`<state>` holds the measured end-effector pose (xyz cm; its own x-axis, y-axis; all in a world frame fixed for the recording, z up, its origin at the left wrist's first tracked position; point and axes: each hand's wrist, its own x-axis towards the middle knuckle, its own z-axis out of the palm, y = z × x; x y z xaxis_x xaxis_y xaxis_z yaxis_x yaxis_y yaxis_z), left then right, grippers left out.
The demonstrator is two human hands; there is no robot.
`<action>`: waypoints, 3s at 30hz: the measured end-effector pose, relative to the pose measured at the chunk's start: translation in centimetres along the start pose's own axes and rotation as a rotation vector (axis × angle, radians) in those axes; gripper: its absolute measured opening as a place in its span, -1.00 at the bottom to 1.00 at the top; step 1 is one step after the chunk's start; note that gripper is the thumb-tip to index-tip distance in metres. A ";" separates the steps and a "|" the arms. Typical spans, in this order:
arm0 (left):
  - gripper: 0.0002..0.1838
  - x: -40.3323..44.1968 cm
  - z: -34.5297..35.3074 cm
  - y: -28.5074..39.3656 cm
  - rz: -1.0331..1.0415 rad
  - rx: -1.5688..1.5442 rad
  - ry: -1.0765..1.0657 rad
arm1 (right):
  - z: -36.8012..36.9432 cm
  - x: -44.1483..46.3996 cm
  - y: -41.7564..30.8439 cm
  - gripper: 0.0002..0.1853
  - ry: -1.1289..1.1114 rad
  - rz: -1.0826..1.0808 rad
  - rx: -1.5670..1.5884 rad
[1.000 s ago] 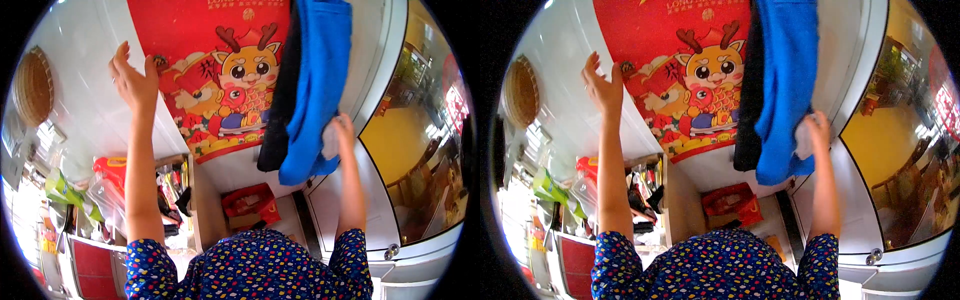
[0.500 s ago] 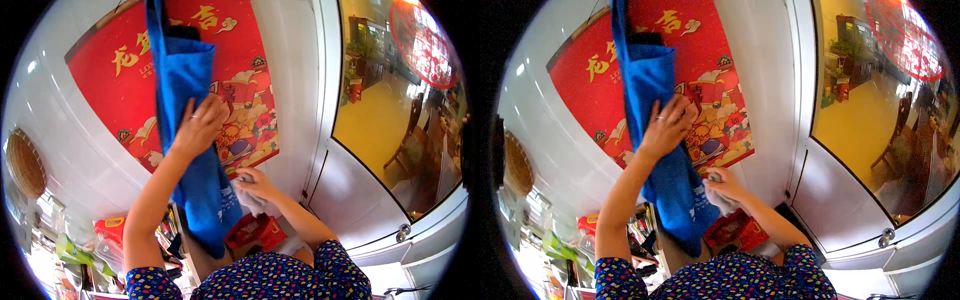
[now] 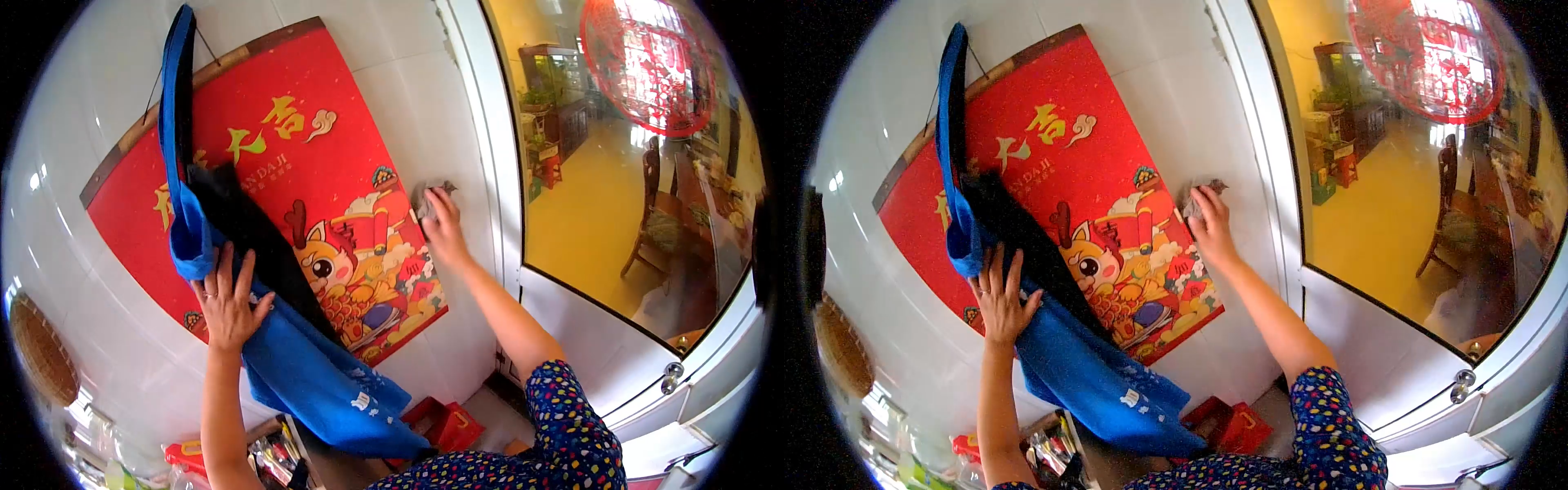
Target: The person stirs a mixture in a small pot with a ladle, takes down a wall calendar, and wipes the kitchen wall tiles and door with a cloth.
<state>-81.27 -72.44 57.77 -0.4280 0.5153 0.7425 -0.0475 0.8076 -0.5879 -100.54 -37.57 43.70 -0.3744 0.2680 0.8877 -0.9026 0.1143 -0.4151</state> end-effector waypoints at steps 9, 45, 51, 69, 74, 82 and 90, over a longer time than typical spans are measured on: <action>-0.36 0.0 0.5 -0.5 0.066 0.064 0.024 | 5.4 21.2 -4.2 -0.49 0.172 -0.544 -0.399; -0.48 -2.1 2.4 -1.0 0.151 0.190 0.114 | 4.1 7.3 -3.8 -0.19 0.036 -0.116 -0.316; -0.50 -2.5 2.5 -1.7 0.160 0.232 0.098 | 3.9 6.3 -1.4 -0.15 0.015 -0.230 -0.388; -0.49 -1.2 1.9 -0.6 0.189 0.157 0.168 | -2.6 -28.9 20.2 -0.33 0.323 0.824 -0.506; -0.50 -1.0 1.9 -0.3 0.180 0.144 0.173 | -2.4 -10.1 10.7 -0.28 0.247 0.301 -0.442; -0.49 -1.0 1.8 -0.4 0.196 0.124 0.159 | 3.0 -2.0 -2.6 -0.49 0.028 0.163 0.250; -0.50 -0.6 1.9 -0.4 0.208 0.089 0.168 | 3.5 -7.3 -0.6 -0.54 0.250 0.235 0.014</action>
<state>-82.74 -73.62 56.89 -0.2812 0.7134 0.6418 -0.0563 0.6554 -0.7532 -98.00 -42.97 38.22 -0.5106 0.5118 0.6909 -0.8010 0.0090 -0.5986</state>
